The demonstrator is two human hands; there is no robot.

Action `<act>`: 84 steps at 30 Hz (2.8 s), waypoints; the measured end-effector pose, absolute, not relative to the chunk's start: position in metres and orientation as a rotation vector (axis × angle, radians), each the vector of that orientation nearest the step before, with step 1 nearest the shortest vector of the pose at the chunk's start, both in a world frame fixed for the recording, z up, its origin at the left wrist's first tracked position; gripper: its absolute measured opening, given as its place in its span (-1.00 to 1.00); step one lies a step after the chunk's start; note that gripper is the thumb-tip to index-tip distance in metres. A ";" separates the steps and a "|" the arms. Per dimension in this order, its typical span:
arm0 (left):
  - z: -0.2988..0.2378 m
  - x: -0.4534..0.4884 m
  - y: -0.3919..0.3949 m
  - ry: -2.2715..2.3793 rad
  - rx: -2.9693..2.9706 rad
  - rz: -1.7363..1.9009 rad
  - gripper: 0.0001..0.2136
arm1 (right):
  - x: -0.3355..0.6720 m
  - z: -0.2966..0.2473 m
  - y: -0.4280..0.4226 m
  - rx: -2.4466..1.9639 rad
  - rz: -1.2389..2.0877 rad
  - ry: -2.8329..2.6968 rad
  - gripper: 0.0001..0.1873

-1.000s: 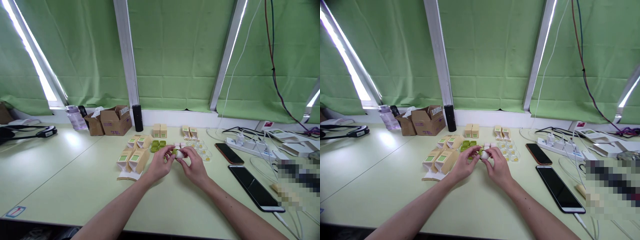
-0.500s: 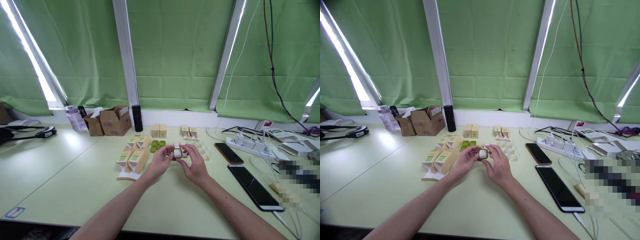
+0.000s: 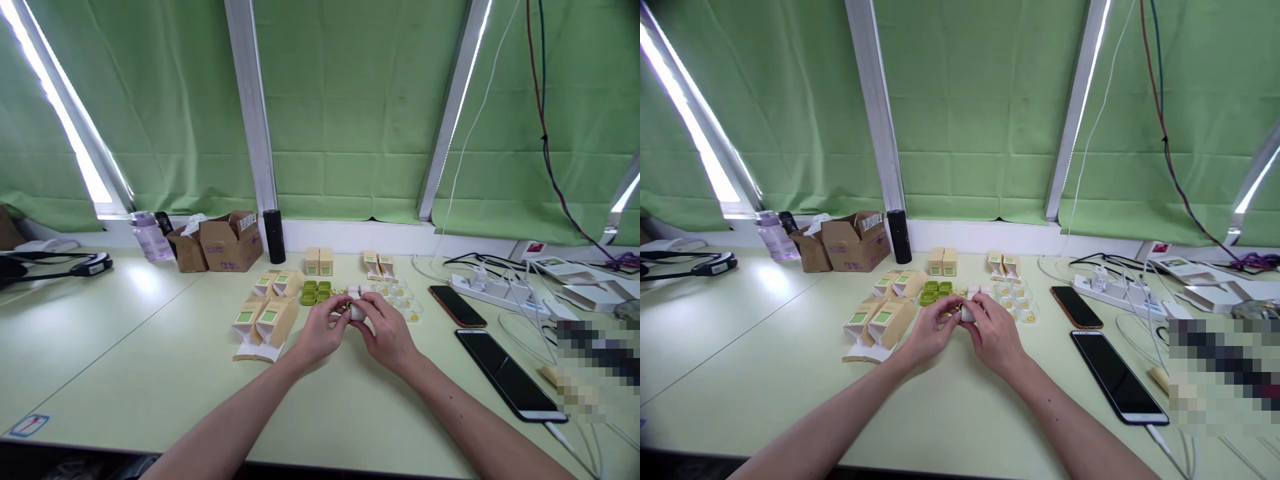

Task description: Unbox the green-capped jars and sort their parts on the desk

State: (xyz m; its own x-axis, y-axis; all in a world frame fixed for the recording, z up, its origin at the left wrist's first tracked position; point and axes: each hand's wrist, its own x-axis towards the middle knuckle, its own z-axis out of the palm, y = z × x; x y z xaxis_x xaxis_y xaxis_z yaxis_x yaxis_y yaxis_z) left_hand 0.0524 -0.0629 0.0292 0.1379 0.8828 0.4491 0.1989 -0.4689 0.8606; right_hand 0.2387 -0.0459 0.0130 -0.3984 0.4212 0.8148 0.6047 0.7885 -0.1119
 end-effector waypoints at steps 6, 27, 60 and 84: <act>0.034 0.055 -0.065 1.095 1.832 1.352 -0.75 | 0.237 0.015 -0.047 -0.785 -0.167 -2.067 -0.64; 0.030 0.044 -0.056 1.132 2.045 1.302 -0.68 | 0.241 0.012 -0.043 -0.826 0.027 -2.019 -0.68; 0.025 0.045 -0.042 0.756 1.456 1.409 -0.52 | 0.242 0.021 -0.029 -0.547 1.524 -0.953 -0.60; 0.039 0.039 -0.049 0.810 1.493 1.554 -0.55 | 0.242 0.030 -0.038 -0.622 1.194 -1.191 -0.39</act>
State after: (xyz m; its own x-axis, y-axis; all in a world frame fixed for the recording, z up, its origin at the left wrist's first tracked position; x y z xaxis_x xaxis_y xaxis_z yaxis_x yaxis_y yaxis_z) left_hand 0.0386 -0.0494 0.0391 0.0337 0.8828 0.4685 -0.1215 -0.4617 0.8787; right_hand 0.2421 -0.0384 0.0302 -0.0777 0.9280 0.3644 -0.3669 0.3133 -0.8759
